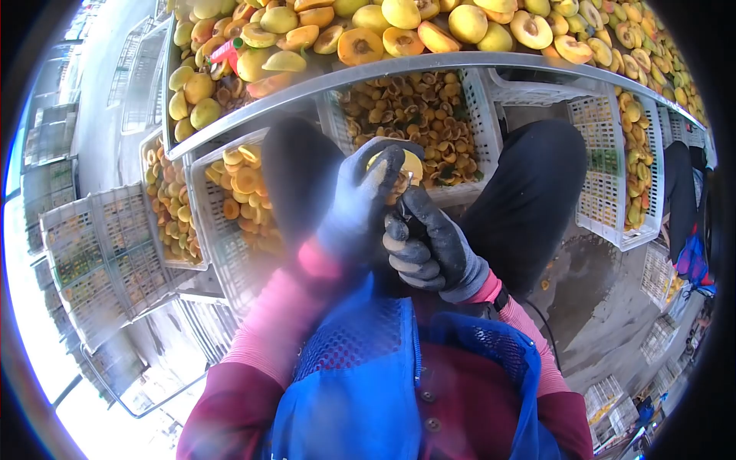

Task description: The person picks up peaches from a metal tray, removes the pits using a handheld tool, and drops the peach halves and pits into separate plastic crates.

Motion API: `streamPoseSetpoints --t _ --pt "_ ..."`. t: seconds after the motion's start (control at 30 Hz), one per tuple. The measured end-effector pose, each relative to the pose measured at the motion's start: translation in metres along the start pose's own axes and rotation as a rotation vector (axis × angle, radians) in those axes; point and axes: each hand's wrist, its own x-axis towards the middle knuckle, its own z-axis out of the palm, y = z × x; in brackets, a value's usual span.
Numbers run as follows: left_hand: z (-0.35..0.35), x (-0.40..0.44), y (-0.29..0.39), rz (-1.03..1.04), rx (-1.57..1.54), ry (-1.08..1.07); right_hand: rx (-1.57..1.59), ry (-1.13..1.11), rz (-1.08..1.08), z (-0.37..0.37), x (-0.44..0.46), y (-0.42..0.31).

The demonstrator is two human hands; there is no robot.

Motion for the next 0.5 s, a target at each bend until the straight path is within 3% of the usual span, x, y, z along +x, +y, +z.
streamPoseSetpoints --t 0.1,0.17,0.33,0.43,0.47,0.5 --pt "-0.001 -0.011 -0.007 -0.246 -0.385 0.035 0.279 -0.277 0.104 -0.01 0.008 0.004" --pt "0.005 -0.014 -0.012 -0.154 -0.286 0.077 0.307 -0.262 0.107 -0.008 0.009 0.004" --pt "0.015 -0.015 -0.004 -0.354 -0.711 0.288 0.316 -0.314 0.075 -0.019 0.017 0.009" --pt "0.005 -0.01 -0.009 -0.214 -0.499 0.183 0.226 -0.285 0.124 -0.025 0.013 0.005" --pt "0.001 -0.009 0.007 -0.215 -0.14 0.152 0.186 -0.273 0.17 -0.025 0.011 0.001" --pt "-0.007 -0.006 0.002 -0.064 0.098 0.091 0.146 -0.263 0.213 -0.025 0.01 0.0"
